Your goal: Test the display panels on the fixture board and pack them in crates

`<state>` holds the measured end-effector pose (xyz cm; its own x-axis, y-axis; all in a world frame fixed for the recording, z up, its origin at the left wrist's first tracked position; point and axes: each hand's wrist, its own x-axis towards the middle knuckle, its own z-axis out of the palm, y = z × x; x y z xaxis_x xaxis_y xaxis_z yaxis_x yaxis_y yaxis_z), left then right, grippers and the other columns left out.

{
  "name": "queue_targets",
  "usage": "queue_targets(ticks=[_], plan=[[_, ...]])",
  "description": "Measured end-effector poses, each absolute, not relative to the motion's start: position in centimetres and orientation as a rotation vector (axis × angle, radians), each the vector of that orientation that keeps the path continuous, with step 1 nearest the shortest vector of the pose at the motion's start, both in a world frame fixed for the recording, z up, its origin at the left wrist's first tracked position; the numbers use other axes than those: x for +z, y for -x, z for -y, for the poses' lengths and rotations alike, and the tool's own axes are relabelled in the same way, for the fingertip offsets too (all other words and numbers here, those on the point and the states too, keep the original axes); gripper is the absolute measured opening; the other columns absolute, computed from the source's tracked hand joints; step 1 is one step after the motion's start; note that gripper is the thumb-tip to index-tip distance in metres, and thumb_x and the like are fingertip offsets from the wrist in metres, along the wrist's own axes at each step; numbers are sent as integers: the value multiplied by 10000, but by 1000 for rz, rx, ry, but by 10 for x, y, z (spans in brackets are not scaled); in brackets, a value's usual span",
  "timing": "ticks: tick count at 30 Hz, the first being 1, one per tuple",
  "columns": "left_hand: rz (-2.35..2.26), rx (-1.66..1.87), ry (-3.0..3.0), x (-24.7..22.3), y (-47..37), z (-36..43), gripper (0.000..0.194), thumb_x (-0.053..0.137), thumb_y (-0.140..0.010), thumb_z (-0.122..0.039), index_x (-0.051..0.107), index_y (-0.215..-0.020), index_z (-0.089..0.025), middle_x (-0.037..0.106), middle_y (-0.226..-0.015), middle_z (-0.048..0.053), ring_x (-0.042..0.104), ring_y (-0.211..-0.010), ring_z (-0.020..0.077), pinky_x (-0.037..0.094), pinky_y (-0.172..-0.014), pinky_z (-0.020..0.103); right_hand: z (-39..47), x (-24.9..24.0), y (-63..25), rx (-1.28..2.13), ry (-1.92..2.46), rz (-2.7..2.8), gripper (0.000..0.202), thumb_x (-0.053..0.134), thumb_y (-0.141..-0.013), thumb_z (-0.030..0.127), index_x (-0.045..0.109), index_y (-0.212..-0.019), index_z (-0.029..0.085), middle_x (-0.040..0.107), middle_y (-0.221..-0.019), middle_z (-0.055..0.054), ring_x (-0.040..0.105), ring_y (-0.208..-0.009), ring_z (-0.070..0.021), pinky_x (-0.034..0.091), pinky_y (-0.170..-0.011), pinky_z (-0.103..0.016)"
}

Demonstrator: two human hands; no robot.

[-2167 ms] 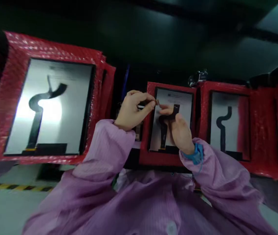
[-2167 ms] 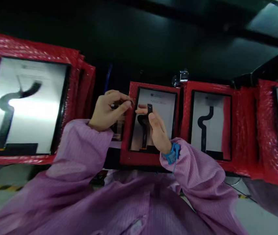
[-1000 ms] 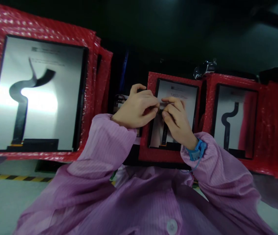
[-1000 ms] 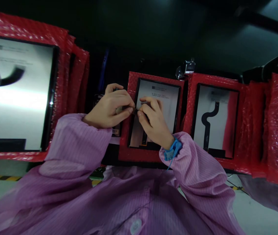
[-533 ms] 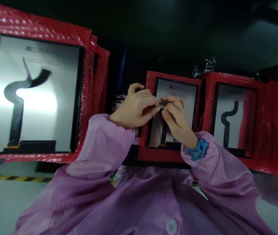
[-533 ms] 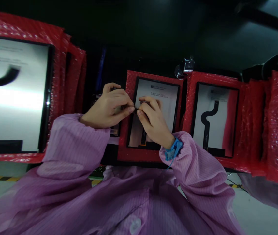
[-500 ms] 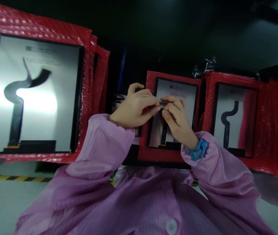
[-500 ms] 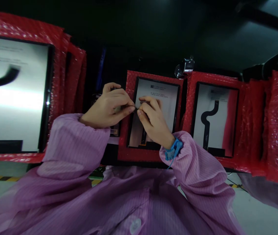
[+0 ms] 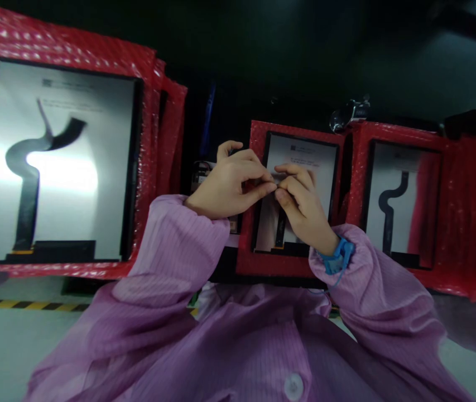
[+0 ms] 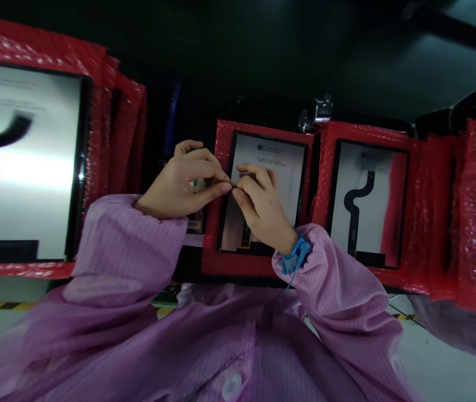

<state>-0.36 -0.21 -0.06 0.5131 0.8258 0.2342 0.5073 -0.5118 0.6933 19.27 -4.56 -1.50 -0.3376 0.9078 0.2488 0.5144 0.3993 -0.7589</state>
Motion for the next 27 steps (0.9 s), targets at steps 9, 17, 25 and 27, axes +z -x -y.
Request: queue_targets(ticks=[9,17,25,27], plan=[[-1074,788,-2198,-3,4,2,211,630,-885,-373,659,-748,-214,655,-758,-21,625,-810,174,312,-1115,559,48,-15,-191,792,1180,1997,262,427,-1038,397,561,-901,219,595,-1288,-85,490,-1239,-232,391,-1088,-490],[-1448,1398,-2031,11,14,31,258,434,-1042,-324,639,-1121,-188,647,-1189,67,561,-1192,221,454,-1052,458,57,-8,-198,625,1305,1722,277,364,-1052,406,553,-1198,266,593,-1275,-84,523,-1253,-221,412,-1092,-473],[-1861,866,-2264,-29,8,134,379,563,-913,-158,610,-1286,-207,572,-1263,181,563,-1168,342,483,-978,536,93,-14,-213,530,1417,1737,175,532,-973,262,583,-1138,237,649,-1169,-74,568,-1148,-237,465,-985,-459],[-1864,786,-2309,-38,2,146,447,575,-900,-146,594,-1337,-236,555,-1305,181,548,-1192,354,483,-984,547,103,-19,-215,503,1451,1726,167,556,-959,269,590,-1119,236,652,-1178,-81,566,-1158,-245,467,-986,-465]])
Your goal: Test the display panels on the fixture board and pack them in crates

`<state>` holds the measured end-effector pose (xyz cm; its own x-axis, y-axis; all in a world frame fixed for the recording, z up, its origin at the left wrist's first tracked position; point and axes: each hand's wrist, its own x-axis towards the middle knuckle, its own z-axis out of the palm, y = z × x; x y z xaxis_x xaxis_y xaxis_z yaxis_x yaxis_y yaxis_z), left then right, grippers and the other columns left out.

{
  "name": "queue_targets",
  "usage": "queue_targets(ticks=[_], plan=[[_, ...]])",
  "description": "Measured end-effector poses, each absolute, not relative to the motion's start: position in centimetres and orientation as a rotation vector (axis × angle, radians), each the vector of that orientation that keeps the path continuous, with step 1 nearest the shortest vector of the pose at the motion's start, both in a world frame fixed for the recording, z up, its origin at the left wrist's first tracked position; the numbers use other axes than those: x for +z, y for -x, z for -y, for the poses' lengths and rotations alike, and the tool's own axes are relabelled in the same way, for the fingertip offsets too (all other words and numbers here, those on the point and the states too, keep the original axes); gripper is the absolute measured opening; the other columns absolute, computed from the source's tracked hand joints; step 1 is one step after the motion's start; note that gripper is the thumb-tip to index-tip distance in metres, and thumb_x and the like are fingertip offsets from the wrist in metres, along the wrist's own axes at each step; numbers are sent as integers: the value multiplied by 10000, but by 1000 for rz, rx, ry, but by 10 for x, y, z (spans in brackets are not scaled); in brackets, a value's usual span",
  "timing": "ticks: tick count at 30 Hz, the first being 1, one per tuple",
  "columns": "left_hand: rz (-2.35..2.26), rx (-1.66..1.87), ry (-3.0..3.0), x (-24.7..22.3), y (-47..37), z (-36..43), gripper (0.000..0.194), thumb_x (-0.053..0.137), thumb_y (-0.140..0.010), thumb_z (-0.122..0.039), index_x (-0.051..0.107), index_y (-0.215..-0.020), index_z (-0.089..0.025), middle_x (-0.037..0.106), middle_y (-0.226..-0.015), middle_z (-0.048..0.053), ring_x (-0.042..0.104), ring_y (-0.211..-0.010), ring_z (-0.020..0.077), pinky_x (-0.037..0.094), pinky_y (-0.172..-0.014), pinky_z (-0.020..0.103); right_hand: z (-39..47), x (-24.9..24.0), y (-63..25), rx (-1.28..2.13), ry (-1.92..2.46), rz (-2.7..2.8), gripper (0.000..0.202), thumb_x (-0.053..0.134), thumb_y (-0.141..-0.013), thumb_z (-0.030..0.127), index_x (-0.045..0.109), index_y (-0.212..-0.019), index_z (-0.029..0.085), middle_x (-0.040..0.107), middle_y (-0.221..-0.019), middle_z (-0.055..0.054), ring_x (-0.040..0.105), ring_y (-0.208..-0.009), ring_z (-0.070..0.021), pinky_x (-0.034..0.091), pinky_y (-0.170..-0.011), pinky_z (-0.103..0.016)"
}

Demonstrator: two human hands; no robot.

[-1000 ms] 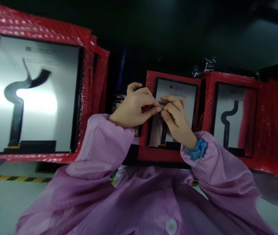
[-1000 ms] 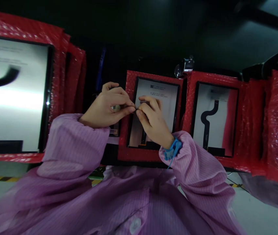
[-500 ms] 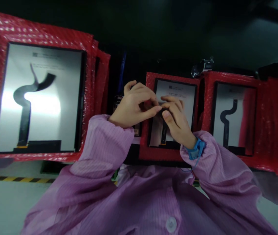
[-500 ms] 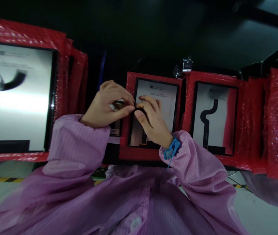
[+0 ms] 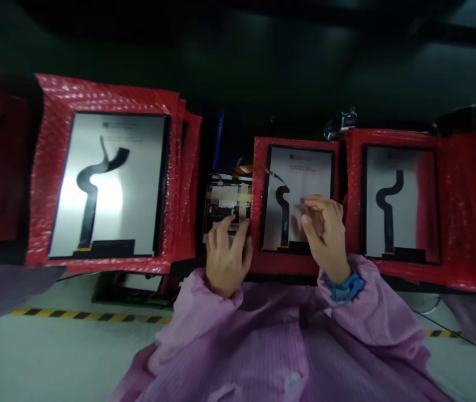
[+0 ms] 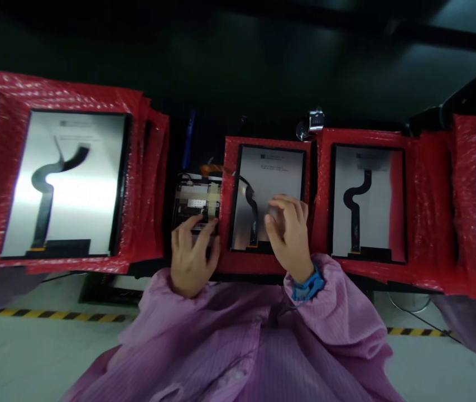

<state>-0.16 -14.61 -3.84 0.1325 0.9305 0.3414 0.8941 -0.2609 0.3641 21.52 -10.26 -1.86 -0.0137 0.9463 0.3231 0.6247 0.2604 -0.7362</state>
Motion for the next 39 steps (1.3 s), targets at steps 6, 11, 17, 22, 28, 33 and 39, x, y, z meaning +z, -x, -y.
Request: queue_targets(ticks=[6,11,17,22,28,33,39], plan=[[-1777,773,-2334,-40,-12,151,472,559,-899,-128,614,-1351,-249,561,-1330,162,530,-1205,338,475,-1015,524,113,-29,-221,471,1484,1640,143,569,-951,312,609,-1069,240,663,-1162,-89,579,-1148,-256,464,-989,-498],[-2014,855,-2216,-41,-13,151,405,584,-913,-204,616,-1316,-199,585,-1254,184,522,-1169,355,444,-1019,569,112,-32,-223,508,1473,1604,138,563,-953,311,620,-1050,232,654,-1151,-90,574,-1151,-254,461,-990,-504],[-1863,764,-2282,-41,-13,153,310,584,-902,-198,713,-1182,-232,569,-1301,181,510,-1170,370,435,-995,590,112,-33,-223,529,1467,1589,122,563,-953,307,623,-1034,240,658,-1139,-84,572,-1143,-254,449,-989,-508],[-2000,714,-2351,-41,-17,155,383,609,-911,-259,687,-1285,-242,499,-1347,201,471,-1192,381,428,-1000,574,112,-31,-222,548,1470,1575,118,574,-946,285,628,-1036,233,657,-1150,-87,570,-1144,-252,442,-994,-506],[-2181,621,-2299,-45,-20,152,435,587,-927,-340,664,-1340,-226,487,-1364,203,455,-1198,384,418,-1018,571,113,-30,-222,536,1490,1577,126,566,-951,304,631,-1024,225,662,-1141,-85,576,-1140,-242,448,-1000,-483],[-2168,547,-2288,-45,-20,150,437,565,-940,-339,655,-1354,-234,512,-1395,202,465,-1224,395,392,-1031,592,114,-25,-222,543,1517,1581,139,552,-952,305,625,-1034,219,649,-1160,-92,564,-1163,-244,463,-1004,-472],[-2141,532,-2389,-40,-20,145,414,579,-936,-324,672,-1323,-210,556,-1369,214,489,-1228,415,400,-1006,603,133,0,-226,381,1685,1738,228,538,-970,319,584,-1154,193,617,-1219,-121,538,-1154,-271,471,-1003,-480]])
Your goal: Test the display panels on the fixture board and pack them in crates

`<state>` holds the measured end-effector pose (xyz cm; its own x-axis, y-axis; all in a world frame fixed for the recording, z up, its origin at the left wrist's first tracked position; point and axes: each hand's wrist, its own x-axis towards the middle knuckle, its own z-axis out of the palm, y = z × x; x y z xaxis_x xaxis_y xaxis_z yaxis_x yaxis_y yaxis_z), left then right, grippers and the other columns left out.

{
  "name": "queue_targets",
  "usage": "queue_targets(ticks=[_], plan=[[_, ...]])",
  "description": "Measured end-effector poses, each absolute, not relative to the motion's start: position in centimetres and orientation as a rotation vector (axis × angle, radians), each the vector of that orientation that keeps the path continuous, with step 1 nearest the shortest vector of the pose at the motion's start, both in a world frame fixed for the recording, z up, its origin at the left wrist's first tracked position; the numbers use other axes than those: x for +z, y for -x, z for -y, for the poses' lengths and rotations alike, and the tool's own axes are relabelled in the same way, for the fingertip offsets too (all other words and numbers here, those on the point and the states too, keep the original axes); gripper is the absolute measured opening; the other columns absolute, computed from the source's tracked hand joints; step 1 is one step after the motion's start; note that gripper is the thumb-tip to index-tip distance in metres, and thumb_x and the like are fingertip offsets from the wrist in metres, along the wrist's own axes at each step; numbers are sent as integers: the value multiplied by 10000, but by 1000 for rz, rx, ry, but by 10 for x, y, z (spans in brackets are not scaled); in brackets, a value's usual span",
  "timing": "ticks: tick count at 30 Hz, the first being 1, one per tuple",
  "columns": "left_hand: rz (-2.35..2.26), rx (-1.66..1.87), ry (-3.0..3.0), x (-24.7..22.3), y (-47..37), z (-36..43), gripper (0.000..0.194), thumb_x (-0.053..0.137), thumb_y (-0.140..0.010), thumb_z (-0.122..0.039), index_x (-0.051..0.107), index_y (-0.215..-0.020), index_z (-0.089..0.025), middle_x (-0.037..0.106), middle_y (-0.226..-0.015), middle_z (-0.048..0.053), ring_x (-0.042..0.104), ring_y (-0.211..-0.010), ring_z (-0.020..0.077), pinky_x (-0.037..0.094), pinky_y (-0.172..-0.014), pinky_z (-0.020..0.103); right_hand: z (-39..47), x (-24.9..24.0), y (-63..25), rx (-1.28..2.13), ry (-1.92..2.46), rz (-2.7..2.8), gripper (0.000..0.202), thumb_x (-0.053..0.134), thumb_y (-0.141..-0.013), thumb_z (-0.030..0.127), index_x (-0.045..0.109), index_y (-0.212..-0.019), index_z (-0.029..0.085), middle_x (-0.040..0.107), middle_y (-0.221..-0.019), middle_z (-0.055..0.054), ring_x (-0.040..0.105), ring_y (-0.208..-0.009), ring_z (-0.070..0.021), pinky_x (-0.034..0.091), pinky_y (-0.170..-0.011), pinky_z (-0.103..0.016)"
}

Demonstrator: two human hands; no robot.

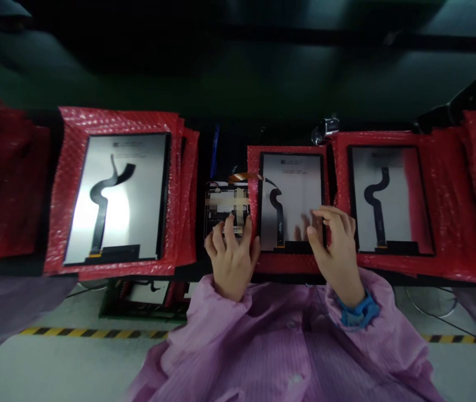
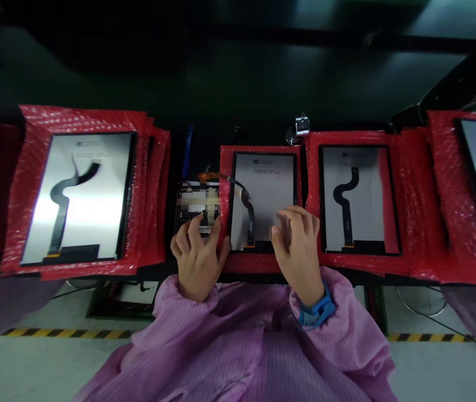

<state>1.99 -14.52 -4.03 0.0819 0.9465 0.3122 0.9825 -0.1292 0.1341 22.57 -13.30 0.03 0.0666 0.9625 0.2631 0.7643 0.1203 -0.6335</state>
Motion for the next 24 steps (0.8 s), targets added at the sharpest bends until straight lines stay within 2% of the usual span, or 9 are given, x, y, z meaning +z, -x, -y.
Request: queue_targets(ticks=[3,5,8,11,15,18,21,22,24], plan=[[1951,-595,2220,-38,-18,143,356,579,-931,-281,713,-1240,-164,568,-1341,235,504,-1210,417,424,-984,601,145,8,-229,351,1820,1841,352,519,-981,343,538,-1263,134,591,-1238,-168,521,-1135,-306,486,-985,-509],[1888,-797,2232,-39,-16,143,332,569,-926,-214,708,-1220,-147,587,-1320,227,520,-1213,386,438,-1006,567,150,7,-230,355,1870,1891,406,497,-990,352,516,-1301,91,596,-1228,-190,527,-1119,-323,490,-980,-528],[1675,-1094,2370,-42,-16,145,419,544,-914,-106,616,-1325,-145,661,-1236,177,587,-1177,299,471,-1033,469,152,-1,-230,409,1896,1869,457,477,-994,353,492,-1347,63,599,-1269,-206,530,-1147,-335,477,-1011,-558],[1567,-1115,2518,-46,-21,146,433,525,-925,-75,556,-1356,-111,717,-1168,154,650,-1119,257,511,-1012,413,149,-9,-233,590,1890,1687,558,512,-961,398,445,-1413,78,561,-1352,-203,491,-1239,-344,438,-1073,-589],[1549,-1065,2527,-47,-27,145,315,499,-938,-48,622,-1226,-81,745,-1135,166,691,-1071,251,542,-984,401,147,-2,-241,963,1807,1298,605,575,-895,493,469,-1388,158,526,-1370,-162,506,-1243,-307,438,-1098,-566],[1626,-1082,2594,-39,-22,140,265,490,-967,-111,668,-1163,-96,761,-1094,150,708,-1018,255,559,-948,411,149,24,-241,1074,1624,1134,474,584,-905,454,506,-1317,233,516,-1389,-104,529,-1250,-249,455,-1109,-491],[1958,-1220,2717,-25,-11,131,264,499,-1002,-261,720,-1106,-160,771,-1041,104,714,-977,244,571,-891,395,152,59,-229,1112,1396,1194,396,557,-948,336,501,-1333,262,524,-1399,-66,531,-1280,-194,446,-1135,-409],[2111,-1376,2697,-19,-8,128,278,502,-1007,-316,730,-1095,-184,770,-1040,92,713,-979,237,570,-892,387,152,68,-223,1129,1310,1275,428,560,-949,303,477,-1367,262,518,-1416,-65,520,-1304,-187,433,-1151,-397],[2350,-1914,2493,-5,-5,120,316,515,-998,-427,735,-1108,-228,757,-1108,69,699,-1056,226,555,-957,374,150,78,-207,1157,1107,1473,517,597,-933,278,423,-1419,253,499,-1459,-73,478,-1363,-192,402,-1181,-400]])
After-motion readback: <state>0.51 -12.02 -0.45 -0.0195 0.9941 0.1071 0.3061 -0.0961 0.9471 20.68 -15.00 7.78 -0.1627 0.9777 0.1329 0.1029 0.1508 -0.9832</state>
